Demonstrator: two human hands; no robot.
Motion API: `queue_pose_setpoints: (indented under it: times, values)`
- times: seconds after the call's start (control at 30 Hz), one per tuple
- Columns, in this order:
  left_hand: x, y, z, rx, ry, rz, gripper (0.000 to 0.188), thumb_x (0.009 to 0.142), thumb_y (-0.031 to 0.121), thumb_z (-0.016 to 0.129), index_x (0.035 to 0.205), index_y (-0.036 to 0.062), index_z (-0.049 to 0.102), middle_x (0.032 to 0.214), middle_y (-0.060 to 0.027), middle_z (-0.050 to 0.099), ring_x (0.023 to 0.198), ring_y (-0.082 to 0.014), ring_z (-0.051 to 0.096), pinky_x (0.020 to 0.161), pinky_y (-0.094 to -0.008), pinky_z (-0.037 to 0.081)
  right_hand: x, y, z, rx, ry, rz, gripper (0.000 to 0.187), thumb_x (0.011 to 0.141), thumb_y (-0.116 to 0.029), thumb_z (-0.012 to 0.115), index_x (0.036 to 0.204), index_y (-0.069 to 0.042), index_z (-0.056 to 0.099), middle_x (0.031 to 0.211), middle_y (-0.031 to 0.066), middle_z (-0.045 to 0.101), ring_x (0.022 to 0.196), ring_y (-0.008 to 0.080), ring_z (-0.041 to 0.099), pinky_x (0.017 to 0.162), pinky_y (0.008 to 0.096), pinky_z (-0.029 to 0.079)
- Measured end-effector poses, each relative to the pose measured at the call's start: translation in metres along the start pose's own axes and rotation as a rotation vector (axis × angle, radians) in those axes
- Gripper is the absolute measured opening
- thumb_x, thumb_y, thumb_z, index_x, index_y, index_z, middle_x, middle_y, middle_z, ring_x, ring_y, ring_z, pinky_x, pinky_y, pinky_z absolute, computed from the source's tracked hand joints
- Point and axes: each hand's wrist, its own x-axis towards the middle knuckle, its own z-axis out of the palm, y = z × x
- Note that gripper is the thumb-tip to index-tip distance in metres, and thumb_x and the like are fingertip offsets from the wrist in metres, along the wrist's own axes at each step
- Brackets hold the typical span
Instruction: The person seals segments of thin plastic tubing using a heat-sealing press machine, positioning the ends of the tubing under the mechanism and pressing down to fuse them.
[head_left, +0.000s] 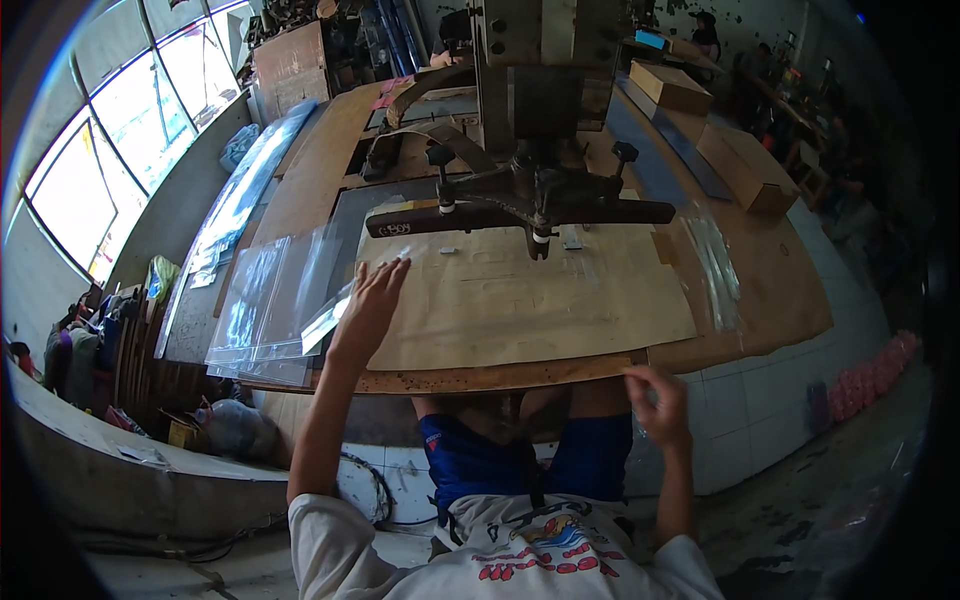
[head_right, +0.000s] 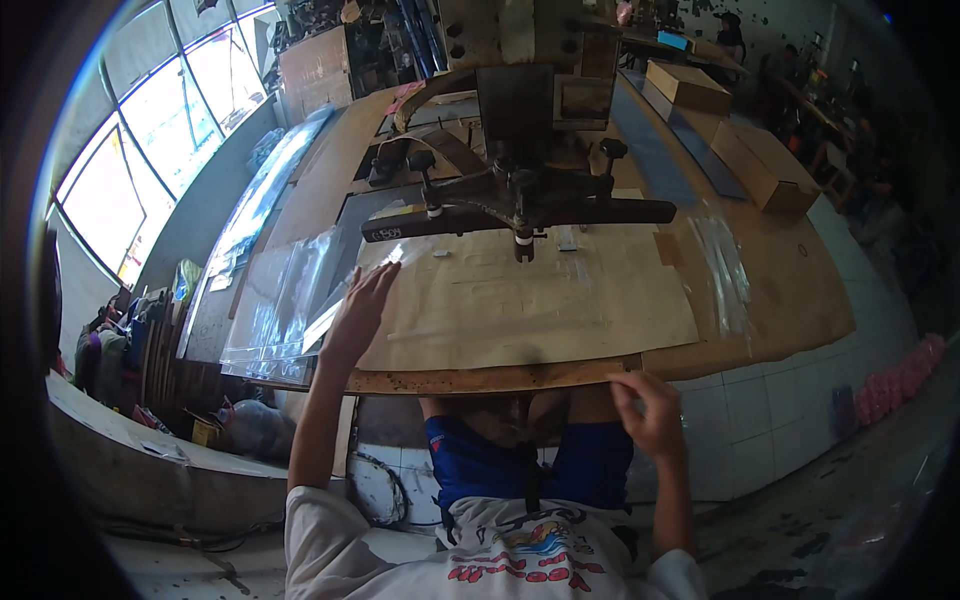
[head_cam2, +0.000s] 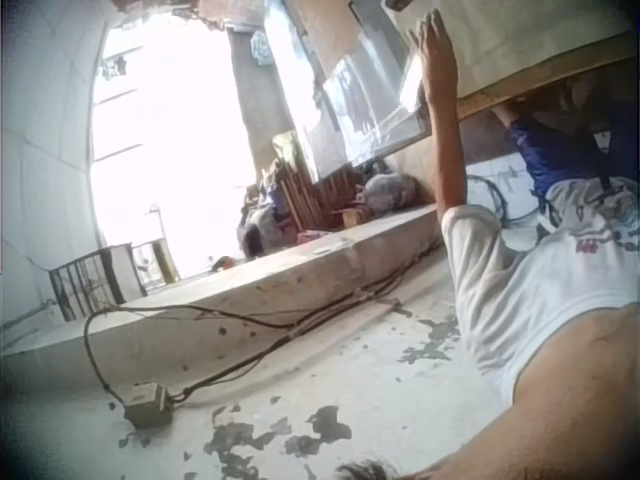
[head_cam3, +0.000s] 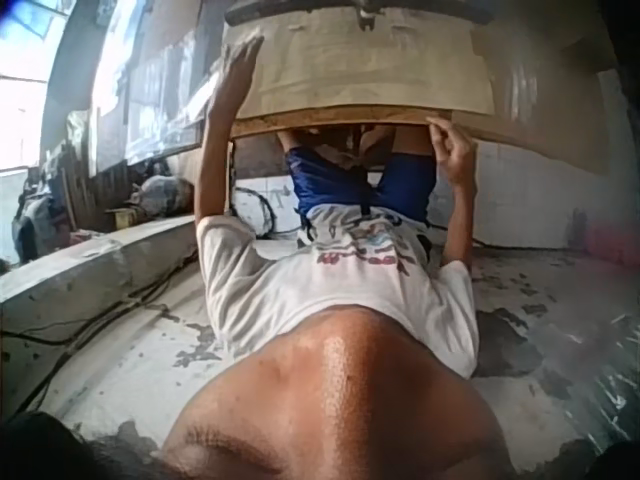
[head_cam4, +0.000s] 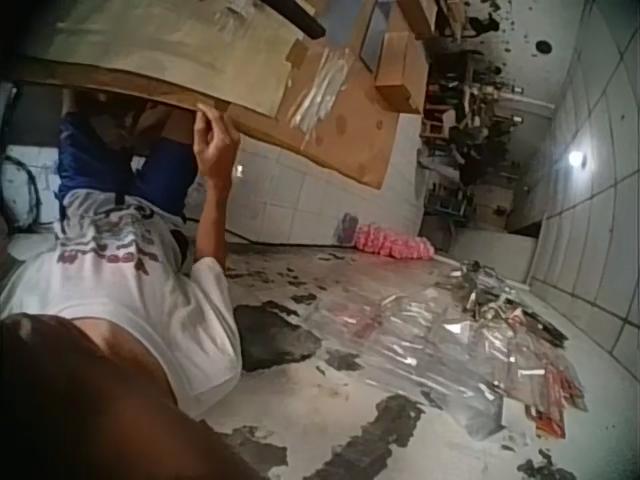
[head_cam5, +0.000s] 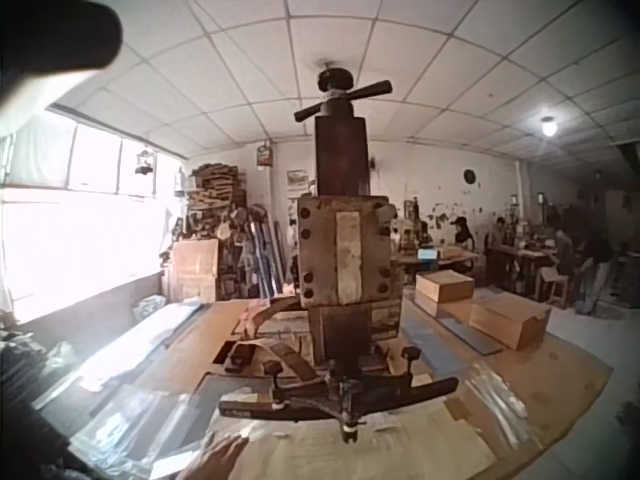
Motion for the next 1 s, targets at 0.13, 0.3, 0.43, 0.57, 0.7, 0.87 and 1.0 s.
queue_pose_setpoints:
  times: [0.13,0.3,0.43,0.57,0.7,0.87,1.0]
  values:
    - [0.005,0.008,0.011,0.006,0.013,0.099,0.053,0.097,-0.001,0.048,0.150,0.0001,0.046,0.149,-0.0206,0.054,0.141,-0.0368,0.050,0.124,-0.0489,0.034,0.058,-0.024,0.035,-0.151,-0.193,-0.274,0.013,0.093,-0.010,0.071,0.105,-0.005,0.075,0.086,0.0082,0.071,0.084,0.0264,0.069,0.079,0.0375,0.055]
    - [0.012,0.034,0.002,-0.063,-0.009,0.103,0.052,0.095,0.000,0.050,0.147,0.0001,0.050,0.145,-0.0212,0.058,0.139,-0.0378,0.052,0.118,-0.0435,0.044,0.114,-0.052,0.058,-0.120,-0.294,-0.362,0.020,0.094,-0.012,0.071,0.112,-0.006,0.075,0.106,0.0089,0.070,0.101,0.0263,0.068,0.089,0.0404,0.057]
    - [0.008,0.059,-0.006,0.065,-0.164,0.121,0.050,0.094,0.001,0.055,0.144,-0.0026,0.052,0.141,-0.0220,0.060,0.133,-0.0350,0.058,0.111,-0.0414,0.051,0.140,-0.036,0.080,-0.233,-0.349,-0.510,0.034,0.095,-0.015,0.070,0.128,-0.005,0.070,0.140,0.0108,0.058,0.118,0.0281,0.063,0.101,0.0419,0.054]
    - [0.008,0.080,-0.018,0.130,-0.047,0.152,0.054,0.090,-0.002,0.059,0.143,-0.0058,0.050,0.139,-0.0226,0.060,0.131,-0.0359,0.060,0.112,-0.0399,0.051,0.148,-0.020,0.107,-0.351,-0.403,-0.620,0.047,0.095,-0.020,0.069,0.138,-0.004,0.063,0.155,0.0120,0.049,0.128,0.0298,0.058,0.108,0.0425,0.050]
    - [0.004,0.089,-0.023,0.080,-0.060,0.164,0.054,0.090,-0.001,0.058,0.144,-0.0057,0.050,0.139,-0.0224,0.060,0.131,-0.0342,0.060,0.115,-0.0408,0.049,0.146,-0.020,0.125,-0.366,-0.393,-0.607,0.050,0.096,-0.023,0.067,0.140,-0.001,0.061,0.156,0.0122,0.049,0.129,0.0296,0.057,0.108,0.0422,0.049]
    - [0.006,0.086,-0.021,0.003,0.138,0.307,0.060,0.089,0.000,0.059,0.147,-0.0035,0.049,0.139,-0.0191,0.061,0.129,-0.0321,0.062,0.116,-0.0407,0.049,0.137,-0.017,0.116,-0.340,-0.338,-0.545,0.056,0.097,-0.025,0.067,0.141,0.008,0.056,0.154,0.0123,0.051,0.124,0.0287,0.058,0.107,0.0404,0.047]
    - [-0.005,0.074,-0.020,-0.031,0.160,0.350,0.061,0.088,0.003,0.061,0.148,0.0007,0.052,0.135,-0.0157,0.065,0.125,-0.0313,0.065,0.110,-0.0407,0.052,0.132,-0.013,0.095,-0.397,-0.370,-0.516,0.061,0.097,-0.030,0.067,0.142,0.010,0.054,0.153,0.0121,0.051,0.117,0.0287,0.059,0.105,0.0411,0.047]
